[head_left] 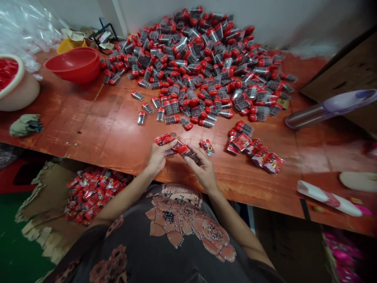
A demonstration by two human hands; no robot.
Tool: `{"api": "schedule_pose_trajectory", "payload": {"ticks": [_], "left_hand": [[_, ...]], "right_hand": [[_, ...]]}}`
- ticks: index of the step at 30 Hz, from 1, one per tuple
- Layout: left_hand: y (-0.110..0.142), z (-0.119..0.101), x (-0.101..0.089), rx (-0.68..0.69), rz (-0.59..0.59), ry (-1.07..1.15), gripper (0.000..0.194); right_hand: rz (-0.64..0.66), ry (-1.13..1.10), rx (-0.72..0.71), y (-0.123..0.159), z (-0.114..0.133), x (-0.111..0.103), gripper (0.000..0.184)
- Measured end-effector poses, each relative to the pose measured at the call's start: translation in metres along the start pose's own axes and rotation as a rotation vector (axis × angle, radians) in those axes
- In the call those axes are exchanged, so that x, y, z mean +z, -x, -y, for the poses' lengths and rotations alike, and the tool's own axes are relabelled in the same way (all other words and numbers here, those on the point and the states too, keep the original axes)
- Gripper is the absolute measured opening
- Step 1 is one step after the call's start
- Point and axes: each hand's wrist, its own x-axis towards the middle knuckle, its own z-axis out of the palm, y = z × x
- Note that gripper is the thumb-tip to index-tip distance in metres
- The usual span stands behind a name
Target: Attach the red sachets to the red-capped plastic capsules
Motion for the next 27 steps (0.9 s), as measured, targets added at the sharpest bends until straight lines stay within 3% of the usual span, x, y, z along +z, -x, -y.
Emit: {"api": "schedule_pose_trajectory", "payload": {"ticks": [5, 14, 23, 27], "left_hand": [[0.0009, -0.0030, 0.0006, -0.043, 0.039, 0.000, 0.036], [0.0003, -0.0015, 0.0013, -0.079, 0.018, 0.046, 0.040], [0.0033, -0.0023, 0.0022, -0.064, 0.061, 0.058, 0.040], [0.0037, -0.0007, 0.0020, -0.050, 0.050, 0.061, 0.038]], "right_hand": [[-0.113, 0.036, -0.014, 0.0001, 0.0035, -0.0035, 0.040], [-0.053, 0.006, -0.057, 0.0039, 0.0020, -0.0031, 0.040], [-0.095, -0.040, -0.024, 0.0050, 0.0005, 0.0011, 0.040], [-0.020, -0.144, 0.037, 0.0062, -0.0028, 0.0039, 0.041]]}}
